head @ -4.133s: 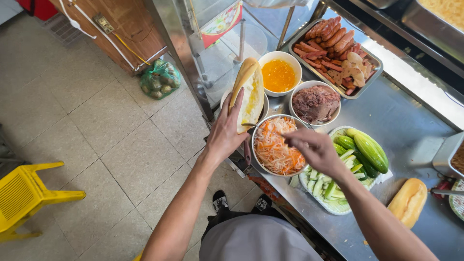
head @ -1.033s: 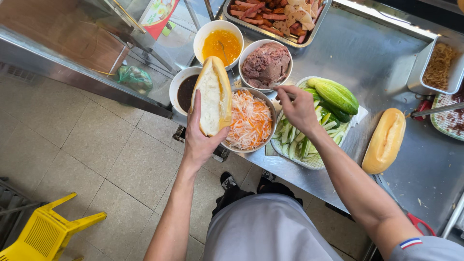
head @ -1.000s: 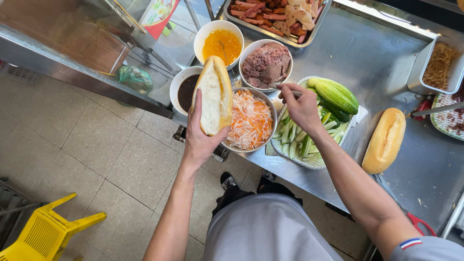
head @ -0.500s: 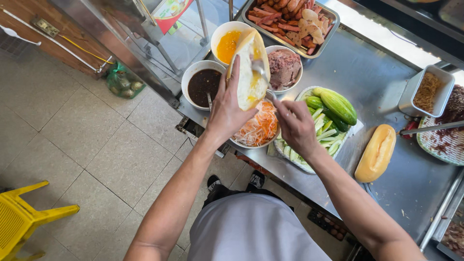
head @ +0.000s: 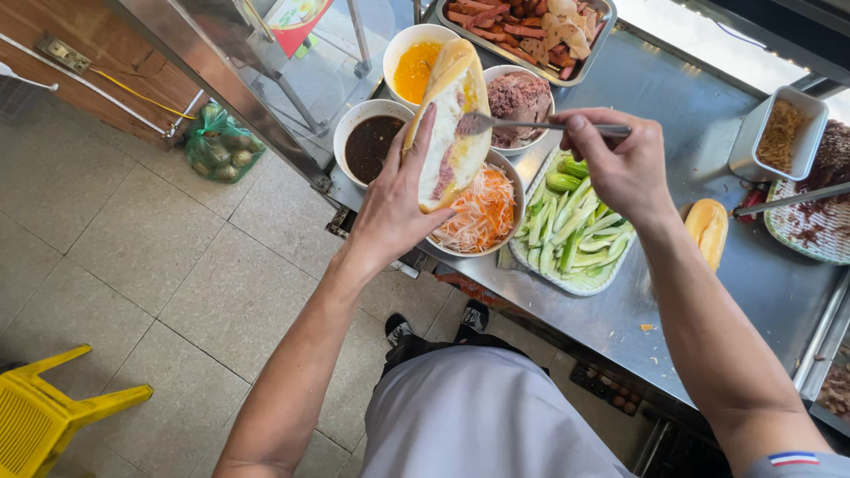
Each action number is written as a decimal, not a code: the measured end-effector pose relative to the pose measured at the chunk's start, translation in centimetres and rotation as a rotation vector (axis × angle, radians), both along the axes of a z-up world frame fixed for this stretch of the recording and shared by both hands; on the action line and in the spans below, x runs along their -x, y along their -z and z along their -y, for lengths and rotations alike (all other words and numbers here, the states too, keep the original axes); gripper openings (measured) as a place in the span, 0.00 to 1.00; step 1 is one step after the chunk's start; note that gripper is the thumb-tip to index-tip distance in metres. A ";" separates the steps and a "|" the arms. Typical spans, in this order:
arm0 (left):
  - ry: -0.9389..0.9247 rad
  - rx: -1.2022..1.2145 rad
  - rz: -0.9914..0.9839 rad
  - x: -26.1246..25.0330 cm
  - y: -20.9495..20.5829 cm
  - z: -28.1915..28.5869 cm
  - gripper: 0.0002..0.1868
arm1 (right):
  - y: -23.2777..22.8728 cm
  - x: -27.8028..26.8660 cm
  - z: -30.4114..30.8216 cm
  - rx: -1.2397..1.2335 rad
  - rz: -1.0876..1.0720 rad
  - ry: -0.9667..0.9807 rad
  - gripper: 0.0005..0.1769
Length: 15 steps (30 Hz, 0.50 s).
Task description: The person prepares multiple baguette sandwiches at a street food stall. They slice the bread, apply sauces, and add fillings including pâté, sliced meats, pickled vegetables, and cucumber. The sandwiches are assembled one at a time and handed to customers.
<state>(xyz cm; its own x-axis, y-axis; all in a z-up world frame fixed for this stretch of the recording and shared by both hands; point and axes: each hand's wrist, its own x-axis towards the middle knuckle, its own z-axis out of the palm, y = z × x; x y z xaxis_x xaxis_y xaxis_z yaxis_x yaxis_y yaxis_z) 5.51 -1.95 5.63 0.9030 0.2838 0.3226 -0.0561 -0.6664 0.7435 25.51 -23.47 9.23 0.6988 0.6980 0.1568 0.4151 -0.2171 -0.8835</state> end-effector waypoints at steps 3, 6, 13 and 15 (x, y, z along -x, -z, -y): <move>-0.010 0.000 -0.025 0.7 -0.4 -0.3 0.71 | -0.9 1.1 -0.6 -0.015 -0.065 -0.076 0.12; -0.014 -0.011 -0.034 1.4 -0.6 -0.5 0.70 | -1.6 1.7 -1.2 0.097 -0.034 -0.196 0.12; -0.087 0.015 -0.158 2.1 0.1 -0.5 0.70 | 0.0 -0.5 -1.2 -0.045 0.083 0.047 0.14; -0.126 0.049 -0.185 2.0 0.7 -0.4 0.69 | 2.0 -0.7 -0.4 -0.119 0.068 0.122 0.13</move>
<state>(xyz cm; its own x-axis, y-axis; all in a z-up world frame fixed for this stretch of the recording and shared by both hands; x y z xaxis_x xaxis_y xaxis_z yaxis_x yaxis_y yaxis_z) 3.52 -1.57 4.91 0.9019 0.4096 0.1373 0.1661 -0.6221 0.7651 26.20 -23.04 7.28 0.7624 0.5819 0.2831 0.4515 -0.1649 -0.8769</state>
